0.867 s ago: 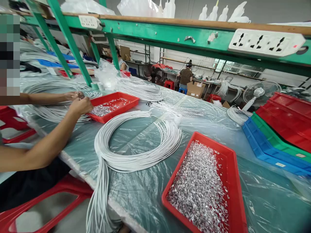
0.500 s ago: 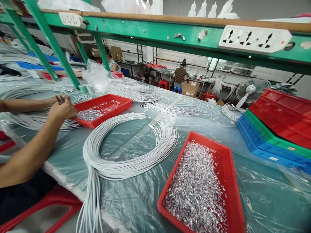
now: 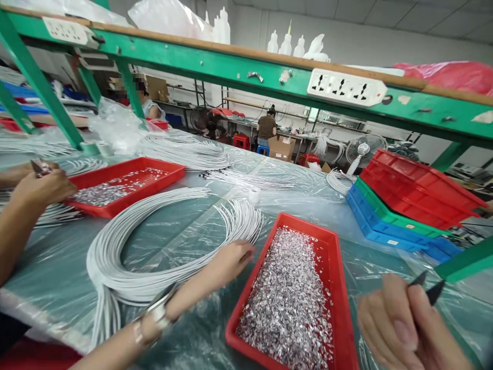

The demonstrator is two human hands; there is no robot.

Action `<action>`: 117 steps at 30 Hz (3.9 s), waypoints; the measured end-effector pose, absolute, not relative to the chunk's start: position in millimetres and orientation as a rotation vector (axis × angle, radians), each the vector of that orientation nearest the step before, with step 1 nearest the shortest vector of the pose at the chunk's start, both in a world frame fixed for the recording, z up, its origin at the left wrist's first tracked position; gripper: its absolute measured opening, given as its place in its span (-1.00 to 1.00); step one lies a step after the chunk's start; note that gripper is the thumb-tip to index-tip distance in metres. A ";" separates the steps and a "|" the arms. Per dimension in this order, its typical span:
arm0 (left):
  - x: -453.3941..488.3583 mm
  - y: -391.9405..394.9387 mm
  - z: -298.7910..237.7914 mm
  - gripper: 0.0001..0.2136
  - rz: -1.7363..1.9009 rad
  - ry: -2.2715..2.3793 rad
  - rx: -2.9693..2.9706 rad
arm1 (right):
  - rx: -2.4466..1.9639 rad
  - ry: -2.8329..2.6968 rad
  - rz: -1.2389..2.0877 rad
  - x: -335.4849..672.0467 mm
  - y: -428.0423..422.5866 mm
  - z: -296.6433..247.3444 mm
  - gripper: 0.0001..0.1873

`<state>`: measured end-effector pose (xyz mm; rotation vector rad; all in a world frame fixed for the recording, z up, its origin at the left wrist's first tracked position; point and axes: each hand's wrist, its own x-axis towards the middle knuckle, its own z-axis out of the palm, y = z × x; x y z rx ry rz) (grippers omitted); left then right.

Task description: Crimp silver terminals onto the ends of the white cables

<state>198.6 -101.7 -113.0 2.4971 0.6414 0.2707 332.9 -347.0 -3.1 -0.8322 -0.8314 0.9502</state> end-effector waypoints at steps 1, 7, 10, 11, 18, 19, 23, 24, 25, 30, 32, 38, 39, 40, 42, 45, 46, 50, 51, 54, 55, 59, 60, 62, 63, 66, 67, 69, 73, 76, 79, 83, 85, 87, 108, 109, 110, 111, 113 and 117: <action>218.7 -91.7 -119.3 -0.82 0.271 0.709 2.545 | -0.820 -0.797 0.959 331.0 -345.0 0.5 -0.62; 297.9 -59.8 -147.6 -0.71 0.226 1.007 2.694 | -0.841 -0.773 0.918 332.5 -345.6 1.6 -0.60; 319.8 -50.8 -149.2 -0.71 0.212 1.082 2.712 | -0.866 -0.759 0.863 336.1 -342.4 1.5 -0.59; 325.9 -47.6 -148.1 -0.71 0.211 1.100 2.709 | -0.879 -0.753 0.846 337.2 -341.3 1.6 -0.59; 345.0 -40.9 -135.8 -0.71 0.315 1.110 2.587 | -1.069 -0.748 0.665 343.5 -340.8 3.9 -0.51; 344.4 -42.3 -134.1 -0.71 0.338 1.088 2.555 | -1.101 -0.743 0.674 344.4 -340.7 4.5 -0.49; 336.1 -44.8 -125.4 -0.70 0.438 0.966 2.397 | -1.309 -0.850 0.660 349.7 -335.8 2.1 -0.44; 333.0 -44.3 -121.7 -0.71 0.461 0.931 2.350 | -1.370 -0.909 0.620 351.7 -333.3 -0.1 -0.45; 329.6 -43.9 -117.2 -0.71 0.483 0.893 2.300 | -1.421 -0.964 0.575 353.8 -330.5 -2.8 -0.46; 305.2 -65.2 -78.8 -0.76 0.609 0.653 2.022 | -1.415 -1.017 0.481 363.7 -315.8 -16.3 -0.46; 291.0 -89.7 -60.5 -0.75 0.662 0.521 1.925 | -1.423 -1.018 0.451 365.0 -311.8 -18.5 -0.47; 251.8 -163.2 -28.4 -0.74 0.567 0.200 1.799 | -1.453 -0.976 0.451 359.0 -306.4 -17.9 -0.52; 248.0 -169.1 -27.0 -0.73 0.552 0.174 1.795 | -1.444 -0.966 0.474 356.9 -306.0 -17.4 -0.51; 245.2 -172.9 -26.4 -0.73 0.542 0.154 1.795 | -1.432 -0.953 0.509 354.7 -305.8 -16.8 -0.50; 241.8 -175.8 -26.6 -0.73 0.531 0.121 1.798 | -1.401 -0.924 0.593 350.1 -306.2 -15.5 -0.49; 239.4 -174.4 -27.3 -0.71 0.563 0.080 1.805 | -1.416 -0.904 0.655 344.3 -308.9 -13.7 -0.50; 238.7 -173.8 -27.0 -0.70 0.575 0.075 1.811 | -1.445 -0.911 0.649 342.9 -310.3 -13.4 -0.50; 234.4 -174.3 -22.0 -0.71 0.589 0.083 1.876 | -1.576 -0.930 0.571 337.8 -316.2 -13.5 -0.51; 233.4 -174.9 -20.5 -0.72 0.593 0.081 1.888 | -1.594 -0.931 0.559 336.5 -317.3 -13.7 -0.51; 231.3 -176.2 -17.3 -0.76 0.600 0.064 1.901 | -1.613 -0.960 0.554 333.3 -318.8 -14.5 -0.56; 230.9 -176.2 -16.9 -0.76 0.601 0.055 1.902 | -1.610 -0.974 0.548 332.8 -318.8 -14.8 -0.59; 230.3 -175.8 -17.1 -0.75 0.598 0.008 1.919 | -1.572 -1.036 0.523 333.3 -318.0 -16.0 -0.68; 230.1 -175.8 -17.4 -0.75 0.589 0.009 1.931 | -1.562 -1.049 0.531 333.8 -317.8 -16.2 -0.69; 229.7 -176.1 -18.2 -0.75 0.574 0.022 1.958 | -1.547 -1.058 0.556 335.0 -317.4 -16.3 -0.71; 229.4 -176.4 -18.6 -0.75 0.576 0.024 1.971 | -1.536 -1.057 0.570 335.4 -317.2 -16.2 -0.71; 228.5 -177.5 -18.7 -0.77 0.611 -0.001 1.997 | -1.483 -1.035 0.615 335.3 -316.6 -15.2 -0.70; 228.0 -177.8 -18.3 -0.78 0.623 -0.008 2.005 | -1.470 -1.021 0.633 334.8 -316.5 -14.6 -0.69; 227.1 -178.7 -17.0 -0.79 0.643 0.002 2.038 | -1.463 -0.988 0.665 333.6 -316.5 -13.3 -0.71; 225.3 -180.8 -15.4 -0.81 0.726 0.028 2.109 | -1.438 -0.959 0.706 331.6 -317.1 -10.8 -0.73; 224.3 -181.4 -16.5 -0.83 0.793 0.007 2.149 | -1.400 -0.942 0.757 331.0 -316.5 -10.0 -0.73; 223.6 -179.0 -18.7 -0.83 0.875 -0.037 2.221 | -1.391 -0.929 0.762 330.6 -315.1 -11.8 -0.74; 223.5 -173.0 -20.8 -0.85 0.897 -0.142 2.295 | -1.384 -0.928 0.704 329.0 -313.5 -18.3 -0.70; 222.8 -170.8 -19.9 -0.86 0.880 -0.173 2.303 | -1.359 -0.904 0.701 327.1 -312.7 -21.3 -0.68; 220.8 -169.7 -16.9 -0.86 0.848 -0.184 2.300 | -1.316 -0.888 0.701 323.8 -311.7 -22.8 -0.70; 202.7 -160.9 5.4 -0.86 0.804 -0.126 2.151 | -1.431 -0.689 0.707 315.6 -303.7 -24.4 -0.59; 202.3 -159.6 6.3 -0.86 0.814 -0.112 2.145 | -1.414 -0.690 0.731 317.2 -302.4 -23.0 -0.60; 201.9 -158.5 7.0 -0.85 0.810 -0.100 2.143 | -1.382 -0.703 0.740 318.4 -302.2 -21.4 -0.61; 201.5 -157.7 7.6 -0.82 0.782 -0.080 2.151 | -1.346 -0.729 0.729 319.0 -303.2 -19.6 -0.63; 201.6 -157.0 8.4 -0.75 0.687 -0.036 2.189 | -1.304 -0.802 0.648 319.1 -308.1 -15.7 -0.64; 203.4 -158.6 9.6 -0.76 0.528 -0.026 2.254 | -1.370 -0.934 0.471 316.5 -318.3 -9.7 -0.64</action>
